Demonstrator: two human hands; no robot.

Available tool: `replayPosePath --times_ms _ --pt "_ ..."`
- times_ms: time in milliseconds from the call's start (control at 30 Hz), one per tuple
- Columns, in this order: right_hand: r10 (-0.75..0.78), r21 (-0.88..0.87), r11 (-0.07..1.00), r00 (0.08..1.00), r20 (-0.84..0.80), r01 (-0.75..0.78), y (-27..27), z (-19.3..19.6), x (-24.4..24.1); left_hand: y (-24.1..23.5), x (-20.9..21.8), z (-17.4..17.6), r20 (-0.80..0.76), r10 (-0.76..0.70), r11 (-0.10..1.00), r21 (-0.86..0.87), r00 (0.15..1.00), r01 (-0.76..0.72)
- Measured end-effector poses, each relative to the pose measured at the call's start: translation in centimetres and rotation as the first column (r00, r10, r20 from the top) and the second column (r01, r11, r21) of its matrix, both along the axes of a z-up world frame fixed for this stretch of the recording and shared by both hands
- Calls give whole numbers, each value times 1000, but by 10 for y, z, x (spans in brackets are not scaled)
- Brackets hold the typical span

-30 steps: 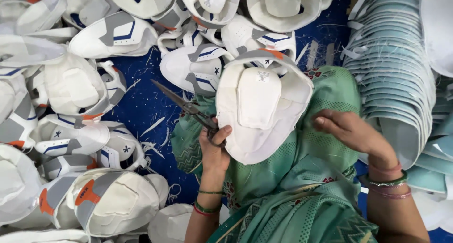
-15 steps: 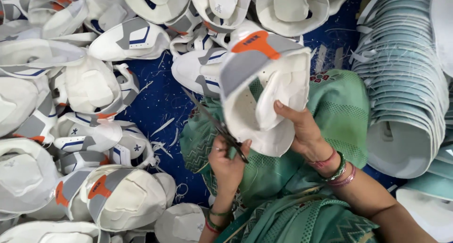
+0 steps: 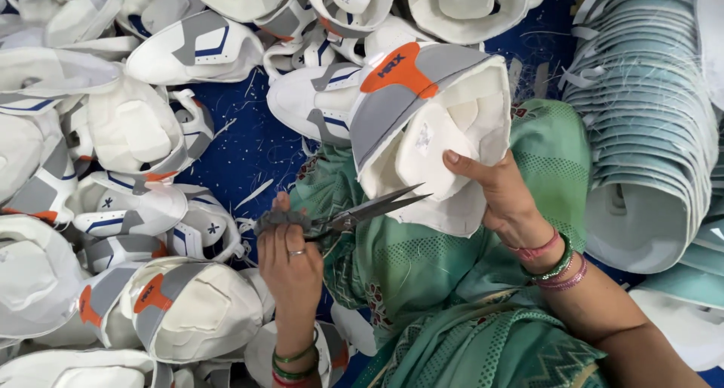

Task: The person trims excess material from shoe upper components using a pair of scissors.

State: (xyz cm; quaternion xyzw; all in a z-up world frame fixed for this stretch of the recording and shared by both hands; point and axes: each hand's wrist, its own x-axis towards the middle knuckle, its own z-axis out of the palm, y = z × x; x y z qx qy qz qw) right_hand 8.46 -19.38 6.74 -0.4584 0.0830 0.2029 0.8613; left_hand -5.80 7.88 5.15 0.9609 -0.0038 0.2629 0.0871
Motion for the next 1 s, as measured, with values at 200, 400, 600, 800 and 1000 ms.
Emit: replayPosePath --times_ms 200,400,600,800,1000 --pt "-6 9 1000 999 34 6 -1 3 3 10 -17 9 -52 44 999 8 998 -43" --pt "3 -51 999 998 56 0 0 -3 2 4 -13 22 -27 43 997 67 999 -41" --pt "-9 30 999 1000 -25 10 -8 -14 6 -2 -28 -13 -112 173 889 -410 979 -204" --pt "162 389 918 970 -183 -80 -4 -30 -6 -72 9 -1 50 -154 398 -911 987 108" --pt "185 651 751 982 -50 -108 -32 -89 -16 -78 4 -61 -60 -51 111 -992 997 -54"
